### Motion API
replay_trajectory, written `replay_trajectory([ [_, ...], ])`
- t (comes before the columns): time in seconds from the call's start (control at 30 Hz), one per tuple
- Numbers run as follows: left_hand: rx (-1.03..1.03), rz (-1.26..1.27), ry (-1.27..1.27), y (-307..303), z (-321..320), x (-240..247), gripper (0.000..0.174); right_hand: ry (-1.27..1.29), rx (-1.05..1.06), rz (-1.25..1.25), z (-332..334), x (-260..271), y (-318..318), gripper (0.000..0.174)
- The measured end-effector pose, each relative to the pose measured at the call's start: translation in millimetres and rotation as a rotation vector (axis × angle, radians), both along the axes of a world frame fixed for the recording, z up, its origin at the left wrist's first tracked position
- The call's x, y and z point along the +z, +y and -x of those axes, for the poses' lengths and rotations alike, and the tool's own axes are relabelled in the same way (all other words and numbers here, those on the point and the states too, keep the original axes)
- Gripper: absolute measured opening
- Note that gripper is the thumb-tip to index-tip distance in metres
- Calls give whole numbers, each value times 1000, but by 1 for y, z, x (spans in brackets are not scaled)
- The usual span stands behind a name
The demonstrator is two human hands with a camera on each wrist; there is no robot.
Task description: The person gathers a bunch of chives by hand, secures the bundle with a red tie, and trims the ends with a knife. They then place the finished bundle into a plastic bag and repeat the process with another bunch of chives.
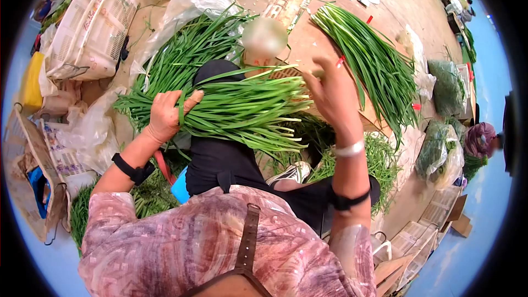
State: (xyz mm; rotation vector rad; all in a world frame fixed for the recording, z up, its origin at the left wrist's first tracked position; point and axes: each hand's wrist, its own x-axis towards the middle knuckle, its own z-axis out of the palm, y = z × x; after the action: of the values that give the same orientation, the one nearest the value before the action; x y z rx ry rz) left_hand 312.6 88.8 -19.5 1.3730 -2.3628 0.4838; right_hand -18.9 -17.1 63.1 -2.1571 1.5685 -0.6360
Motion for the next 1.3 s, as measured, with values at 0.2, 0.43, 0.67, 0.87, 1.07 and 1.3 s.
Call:
replay_trajectory([
  [0.2,-14,-4,-27,-2,3,12,49,458,141,-92,-62,-17,-53,41],
  [0.43,-56,-68,-33,0,1,20,50,-708,-25,-275,-56,-44,-67,29],
  [0.67,-41,-49,47,0,2,9,52,-1475,191,-100,-16,50,-12,26],
  [0.87,-98,-37,-41,-10,8,5,54,-545,402,141,-90,13,7,29],
  [1.07,-36,-20,0,-6,11,-6,55,-359,890,44,-100,39,79,23],
  [1.3,-75,-8,74,-8,10,-1,51,-75,333,207,2,23,-9,50],
])
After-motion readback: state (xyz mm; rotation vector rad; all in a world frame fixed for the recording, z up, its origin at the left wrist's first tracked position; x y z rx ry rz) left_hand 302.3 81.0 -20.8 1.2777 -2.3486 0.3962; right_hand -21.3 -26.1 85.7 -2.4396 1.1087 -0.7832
